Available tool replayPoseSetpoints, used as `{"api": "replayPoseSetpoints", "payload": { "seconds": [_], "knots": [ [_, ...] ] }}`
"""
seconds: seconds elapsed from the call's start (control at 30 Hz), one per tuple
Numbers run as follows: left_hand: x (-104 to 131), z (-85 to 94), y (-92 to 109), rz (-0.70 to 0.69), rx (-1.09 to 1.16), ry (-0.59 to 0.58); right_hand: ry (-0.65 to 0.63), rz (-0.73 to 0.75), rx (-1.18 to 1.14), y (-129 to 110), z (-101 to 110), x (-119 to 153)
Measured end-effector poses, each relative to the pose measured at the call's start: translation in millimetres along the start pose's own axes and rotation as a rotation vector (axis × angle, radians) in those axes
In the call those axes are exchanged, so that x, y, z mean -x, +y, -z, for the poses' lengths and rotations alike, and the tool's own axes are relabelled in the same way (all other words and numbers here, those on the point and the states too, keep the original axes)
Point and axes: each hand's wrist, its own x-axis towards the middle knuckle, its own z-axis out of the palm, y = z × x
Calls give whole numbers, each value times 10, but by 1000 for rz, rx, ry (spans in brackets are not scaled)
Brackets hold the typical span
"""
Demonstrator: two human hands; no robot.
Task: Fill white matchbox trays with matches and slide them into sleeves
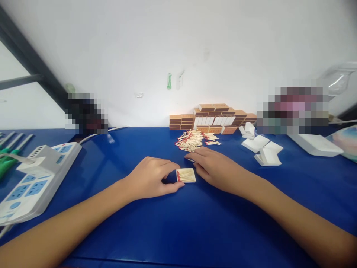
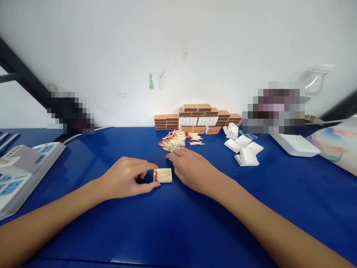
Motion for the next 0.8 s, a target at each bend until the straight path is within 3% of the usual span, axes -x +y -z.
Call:
{"api": "replayPoseSetpoints", "payload": {
  "seconds": [0.8],
  "knots": [
    [6, -20, -22, -34, -14, 31, 70, -22, 22, 41, 64, -30]
  ]
}}
